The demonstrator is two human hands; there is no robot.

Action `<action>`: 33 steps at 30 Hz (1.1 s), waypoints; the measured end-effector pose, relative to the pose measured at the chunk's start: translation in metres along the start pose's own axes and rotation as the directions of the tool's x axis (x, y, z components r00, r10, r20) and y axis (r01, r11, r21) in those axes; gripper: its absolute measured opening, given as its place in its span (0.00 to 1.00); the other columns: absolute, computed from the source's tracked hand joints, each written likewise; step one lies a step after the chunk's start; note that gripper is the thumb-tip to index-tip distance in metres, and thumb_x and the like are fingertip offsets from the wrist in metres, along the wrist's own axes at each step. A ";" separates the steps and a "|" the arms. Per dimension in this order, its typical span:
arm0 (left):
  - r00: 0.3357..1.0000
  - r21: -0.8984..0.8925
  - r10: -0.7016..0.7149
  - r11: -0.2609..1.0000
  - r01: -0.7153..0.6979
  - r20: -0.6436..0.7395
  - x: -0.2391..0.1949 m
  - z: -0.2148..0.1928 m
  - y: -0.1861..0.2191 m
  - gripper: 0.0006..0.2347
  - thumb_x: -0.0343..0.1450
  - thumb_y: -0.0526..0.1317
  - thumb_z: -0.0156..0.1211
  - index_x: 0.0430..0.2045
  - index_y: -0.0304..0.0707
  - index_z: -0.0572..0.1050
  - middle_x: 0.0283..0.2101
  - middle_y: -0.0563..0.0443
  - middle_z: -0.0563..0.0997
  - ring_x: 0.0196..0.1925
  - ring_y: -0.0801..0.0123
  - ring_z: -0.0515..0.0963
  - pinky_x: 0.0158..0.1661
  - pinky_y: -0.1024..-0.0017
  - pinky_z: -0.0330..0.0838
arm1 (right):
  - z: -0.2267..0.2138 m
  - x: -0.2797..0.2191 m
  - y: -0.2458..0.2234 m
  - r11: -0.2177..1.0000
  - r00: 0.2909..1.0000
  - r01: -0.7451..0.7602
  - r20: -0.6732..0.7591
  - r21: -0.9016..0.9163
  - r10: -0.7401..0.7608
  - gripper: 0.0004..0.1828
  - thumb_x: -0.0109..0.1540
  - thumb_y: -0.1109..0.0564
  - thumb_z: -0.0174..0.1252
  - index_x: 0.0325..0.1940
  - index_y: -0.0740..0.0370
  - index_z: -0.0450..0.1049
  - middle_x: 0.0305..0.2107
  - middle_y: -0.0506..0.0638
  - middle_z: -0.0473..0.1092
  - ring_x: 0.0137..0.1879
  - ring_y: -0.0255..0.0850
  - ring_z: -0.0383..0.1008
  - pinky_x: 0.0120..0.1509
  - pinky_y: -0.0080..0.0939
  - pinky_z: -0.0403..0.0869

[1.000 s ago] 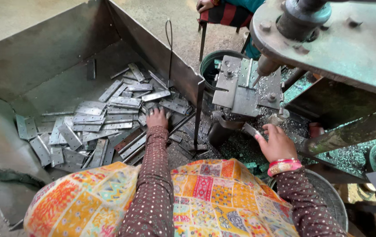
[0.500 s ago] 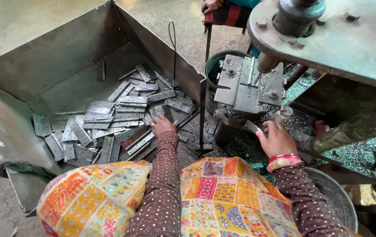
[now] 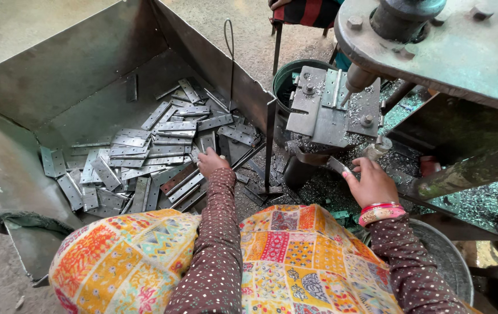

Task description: The person places a metal plate into a machine jig, pulls a lever to drill holes, and then drops the finished plate into a large metal bin.

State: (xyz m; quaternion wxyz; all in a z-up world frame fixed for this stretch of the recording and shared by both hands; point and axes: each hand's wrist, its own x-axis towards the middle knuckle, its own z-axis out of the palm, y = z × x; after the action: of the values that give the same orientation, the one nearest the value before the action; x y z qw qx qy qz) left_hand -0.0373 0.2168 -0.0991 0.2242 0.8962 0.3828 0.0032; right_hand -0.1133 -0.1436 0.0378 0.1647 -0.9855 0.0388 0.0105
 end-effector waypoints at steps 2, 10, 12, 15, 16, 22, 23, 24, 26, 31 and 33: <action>0.998 0.037 0.020 0.999 -0.018 -0.066 0.000 0.004 -0.004 0.12 0.69 0.33 0.60 0.46 0.37 0.71 0.56 0.39 0.70 0.53 0.51 0.76 0.52 0.57 0.74 | 0.000 -0.001 0.000 1.000 1.000 -0.010 0.002 -0.007 0.010 0.23 0.61 0.43 0.58 0.55 0.58 0.71 0.46 0.50 0.74 0.49 0.49 0.76 0.52 0.50 0.74; 0.974 -0.421 -0.228 0.883 0.205 -0.003 0.042 -0.002 -0.002 0.11 0.69 0.29 0.58 0.44 0.28 0.70 0.51 0.38 0.76 0.42 0.55 0.82 0.41 0.68 0.80 | 0.003 0.004 0.003 1.000 1.000 0.023 -0.019 -0.001 -0.023 0.23 0.61 0.44 0.58 0.55 0.59 0.71 0.46 0.51 0.74 0.50 0.49 0.76 0.53 0.50 0.74; 0.976 -0.269 -0.065 0.963 0.007 -0.207 0.049 -0.008 0.006 0.11 0.67 0.30 0.62 0.41 0.30 0.72 0.50 0.40 0.76 0.42 0.59 0.82 0.41 0.70 0.79 | 0.004 0.002 0.004 1.000 1.000 0.020 -0.005 -0.007 -0.020 0.23 0.61 0.44 0.58 0.55 0.59 0.71 0.46 0.52 0.74 0.49 0.49 0.76 0.52 0.50 0.74; 0.971 -0.113 0.120 0.983 -0.146 -0.208 0.041 -0.008 0.013 0.09 0.71 0.33 0.60 0.44 0.30 0.71 0.52 0.40 0.75 0.42 0.61 0.81 0.41 0.70 0.80 | 0.004 0.001 0.002 1.000 1.000 -0.010 0.005 0.006 0.010 0.22 0.61 0.44 0.58 0.54 0.58 0.71 0.46 0.51 0.74 0.48 0.49 0.76 0.51 0.51 0.74; 0.972 -0.084 0.168 0.980 -0.183 -0.162 0.036 -0.006 0.016 0.09 0.74 0.34 0.59 0.45 0.30 0.71 0.53 0.40 0.74 0.42 0.61 0.81 0.41 0.69 0.81 | 0.004 0.001 0.001 1.000 1.000 -0.003 -0.005 0.012 0.003 0.22 0.61 0.44 0.58 0.54 0.58 0.71 0.46 0.51 0.74 0.48 0.50 0.77 0.51 0.51 0.74; 0.980 0.161 0.200 0.966 -0.201 0.019 0.012 0.027 -0.004 0.18 0.66 0.42 0.66 0.46 0.36 0.70 0.51 0.43 0.72 0.54 0.57 0.74 0.54 0.56 0.64 | 0.003 -0.001 0.004 0.999 0.999 0.030 -0.045 0.028 -0.029 0.22 0.60 0.44 0.59 0.54 0.58 0.71 0.44 0.51 0.75 0.48 0.50 0.76 0.50 0.50 0.74; 0.972 0.211 0.234 0.951 -0.227 -0.008 0.013 0.033 -0.008 0.14 0.69 0.40 0.62 0.46 0.38 0.70 0.51 0.45 0.73 0.53 0.58 0.75 0.54 0.57 0.65 | 0.004 0.000 0.005 0.999 0.998 0.036 -0.053 0.028 -0.034 0.22 0.60 0.44 0.59 0.53 0.58 0.71 0.44 0.51 0.75 0.48 0.50 0.76 0.51 0.50 0.74; 0.963 0.262 0.266 0.933 -0.248 -0.035 0.015 0.037 -0.011 0.11 0.72 0.38 0.59 0.46 0.40 0.71 0.51 0.47 0.73 0.52 0.60 0.77 0.55 0.57 0.65 | 0.006 0.001 0.004 0.999 0.997 0.043 -0.059 0.030 -0.041 0.22 0.60 0.44 0.59 0.53 0.58 0.71 0.44 0.51 0.75 0.48 0.50 0.76 0.51 0.50 0.74; 0.941 0.308 0.326 0.908 -0.284 -0.091 0.018 0.042 -0.018 0.08 0.73 0.36 0.56 0.44 0.43 0.71 0.50 0.49 0.74 0.50 0.61 0.78 0.52 0.56 0.66 | 0.008 0.002 0.003 1.000 1.000 -0.007 -0.019 0.019 0.007 0.22 0.61 0.44 0.58 0.54 0.57 0.71 0.45 0.50 0.75 0.47 0.50 0.77 0.49 0.51 0.74; 0.878 0.103 0.424 0.905 -0.412 -0.222 0.012 0.025 0.010 0.05 0.73 0.34 0.55 0.42 0.41 0.70 0.47 0.45 0.75 0.41 0.52 0.80 0.40 0.56 0.75 | 0.011 0.003 0.003 0.999 0.997 0.001 -0.080 0.039 0.003 0.21 0.60 0.44 0.59 0.52 0.56 0.71 0.43 0.50 0.75 0.46 0.49 0.77 0.47 0.51 0.75; 0.848 -0.022 0.425 0.890 -0.455 -0.317 0.013 0.005 0.032 0.07 0.71 0.35 0.56 0.40 0.36 0.69 0.48 0.43 0.75 0.38 0.51 0.81 0.37 0.57 0.76 | 0.015 0.001 0.002 0.999 0.996 0.012 -0.090 0.045 -0.008 0.20 0.61 0.44 0.58 0.51 0.56 0.71 0.42 0.50 0.75 0.45 0.49 0.78 0.47 0.50 0.75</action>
State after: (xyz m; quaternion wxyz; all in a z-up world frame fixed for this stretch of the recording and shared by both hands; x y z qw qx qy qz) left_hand -0.0054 0.2046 -0.0934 0.1987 0.9368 0.1964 0.2108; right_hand -0.1125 -0.1404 0.0235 0.1852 -0.9812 0.0415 -0.0355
